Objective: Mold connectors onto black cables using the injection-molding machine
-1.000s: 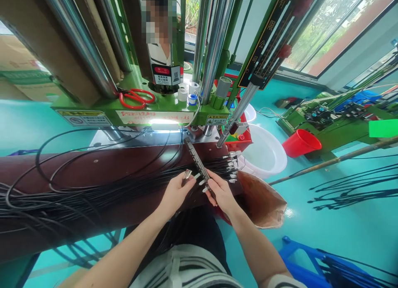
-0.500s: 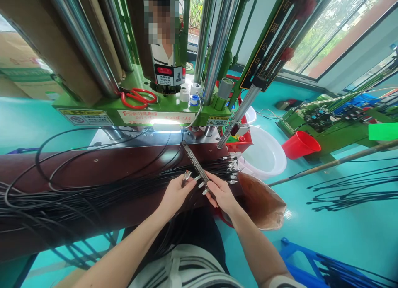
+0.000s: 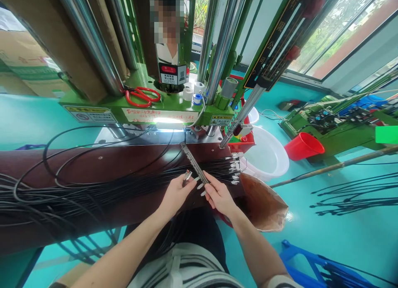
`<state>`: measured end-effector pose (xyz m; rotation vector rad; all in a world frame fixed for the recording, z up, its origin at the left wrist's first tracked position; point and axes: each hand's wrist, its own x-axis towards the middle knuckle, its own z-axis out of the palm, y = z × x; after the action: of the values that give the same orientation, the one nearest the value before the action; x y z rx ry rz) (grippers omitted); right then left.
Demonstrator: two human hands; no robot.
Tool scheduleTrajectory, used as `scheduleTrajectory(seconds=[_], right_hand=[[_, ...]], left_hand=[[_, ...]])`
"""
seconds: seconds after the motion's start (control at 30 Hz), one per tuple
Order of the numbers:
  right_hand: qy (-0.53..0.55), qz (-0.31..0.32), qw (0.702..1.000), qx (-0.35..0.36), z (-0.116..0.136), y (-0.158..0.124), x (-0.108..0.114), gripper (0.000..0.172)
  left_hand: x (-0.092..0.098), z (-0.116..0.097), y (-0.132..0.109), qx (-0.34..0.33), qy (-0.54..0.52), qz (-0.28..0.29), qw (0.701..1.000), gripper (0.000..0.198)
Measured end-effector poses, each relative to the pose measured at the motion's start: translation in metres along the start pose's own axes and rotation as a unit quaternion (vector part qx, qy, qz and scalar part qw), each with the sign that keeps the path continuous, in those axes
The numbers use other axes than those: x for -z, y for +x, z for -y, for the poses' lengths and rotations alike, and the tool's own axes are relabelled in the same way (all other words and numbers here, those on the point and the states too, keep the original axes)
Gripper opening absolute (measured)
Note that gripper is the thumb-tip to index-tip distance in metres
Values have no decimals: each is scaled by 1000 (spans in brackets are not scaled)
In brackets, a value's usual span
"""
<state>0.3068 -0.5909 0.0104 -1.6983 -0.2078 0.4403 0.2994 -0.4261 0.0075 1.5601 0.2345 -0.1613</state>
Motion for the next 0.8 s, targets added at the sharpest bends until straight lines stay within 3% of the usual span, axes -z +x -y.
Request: scheduleTrajectory(seconds=[0.1, 0.27, 0.5, 0.8], right_hand=[[44, 0, 999, -1, 1, 1, 1, 49], [102, -2, 995, -11, 5, 1, 5, 51], [78, 32, 996, -5, 8, 1, 7, 49], [59, 81, 995, 0, 10, 4, 12, 47]], left_hand=[[4, -5, 0, -2, -48, 20, 999, 28], [11, -14, 1, -11, -164, -37, 986, 27], [7, -10, 1, -1, -60, 41, 997, 26], [12, -9, 0, 16, -57, -22, 998, 29]])
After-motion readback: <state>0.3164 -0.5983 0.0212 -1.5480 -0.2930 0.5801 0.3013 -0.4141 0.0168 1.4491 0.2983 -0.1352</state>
